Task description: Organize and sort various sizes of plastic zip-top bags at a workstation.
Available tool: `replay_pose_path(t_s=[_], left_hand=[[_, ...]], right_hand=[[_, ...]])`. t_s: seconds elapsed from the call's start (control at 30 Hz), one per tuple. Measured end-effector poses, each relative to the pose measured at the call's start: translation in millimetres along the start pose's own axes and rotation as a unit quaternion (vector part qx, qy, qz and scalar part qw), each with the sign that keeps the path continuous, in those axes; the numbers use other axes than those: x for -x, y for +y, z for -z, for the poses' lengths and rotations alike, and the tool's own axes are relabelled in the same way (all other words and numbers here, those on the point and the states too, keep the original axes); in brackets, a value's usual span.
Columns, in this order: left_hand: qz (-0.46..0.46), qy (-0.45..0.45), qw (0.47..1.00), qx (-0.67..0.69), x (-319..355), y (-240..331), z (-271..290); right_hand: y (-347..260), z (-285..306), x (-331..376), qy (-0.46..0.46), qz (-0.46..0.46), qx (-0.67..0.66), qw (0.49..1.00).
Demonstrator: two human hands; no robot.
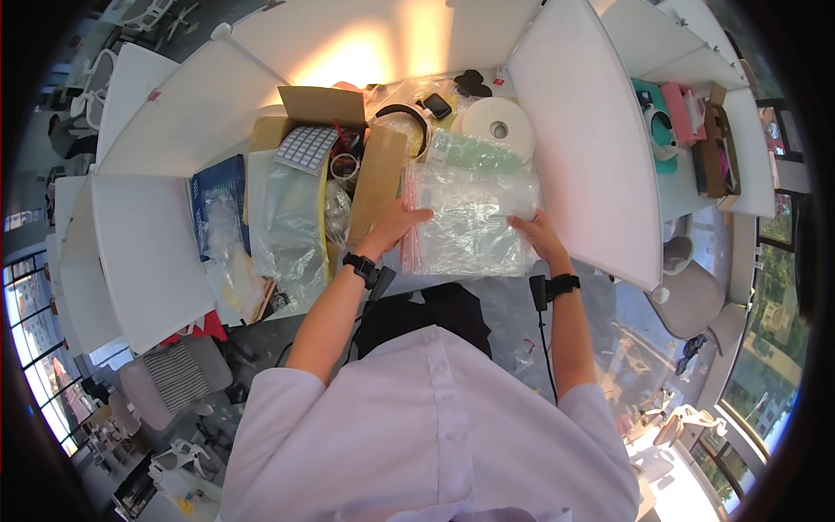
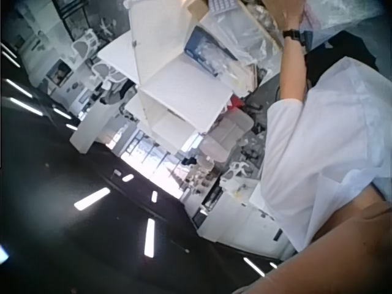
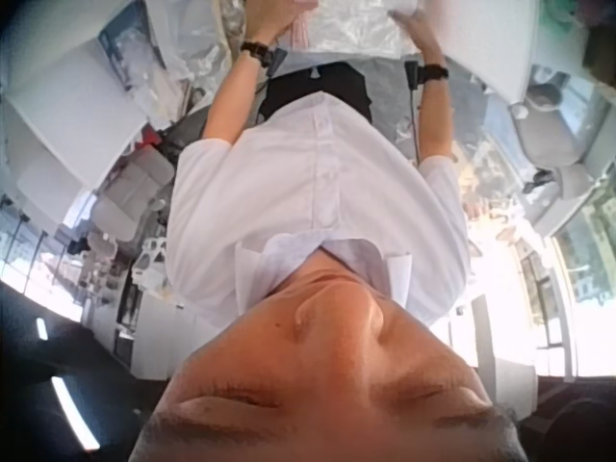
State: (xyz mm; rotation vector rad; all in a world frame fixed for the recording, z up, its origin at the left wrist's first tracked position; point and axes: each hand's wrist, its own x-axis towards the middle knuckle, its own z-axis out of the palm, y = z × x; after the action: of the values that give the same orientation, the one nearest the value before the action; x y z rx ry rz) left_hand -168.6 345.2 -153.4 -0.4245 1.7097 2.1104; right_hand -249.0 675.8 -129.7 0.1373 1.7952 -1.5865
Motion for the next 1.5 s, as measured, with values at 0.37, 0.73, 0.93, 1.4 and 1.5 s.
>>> replay_pose_path(t_s=[0.37,0.73,0.93,1.4,1.5], left_hand=[[0.238,0.050,0.955,0.170,123.2,-59.2,8.1],[0.202,-0.027,0.967,0.154,178.1,-116.7,30.9],[0.143,-0.039,0.976,0.156,185.2,-84.2,47.2],[0.071,-0.020,0.975,0.207,167.8,-28.5,40.1],[0.035,0.006,0.980,0.194,141.4,-41.4,34.6]], right_hand=[[104.3,-81.2,70.4,-0.053,-0.104,-0.035,0.993],[123.4,-115.0,127.4,-0.067,-0.202,-0.067,0.975],[67.6,-132.0,135.7,-0.038,-0.124,0.032,0.991],[20.0,-115.8,111.1,-0.025,-0.021,0.035,0.999],[16.7,-98.9,97.1,-0.027,-0.008,0.041,0.999]])
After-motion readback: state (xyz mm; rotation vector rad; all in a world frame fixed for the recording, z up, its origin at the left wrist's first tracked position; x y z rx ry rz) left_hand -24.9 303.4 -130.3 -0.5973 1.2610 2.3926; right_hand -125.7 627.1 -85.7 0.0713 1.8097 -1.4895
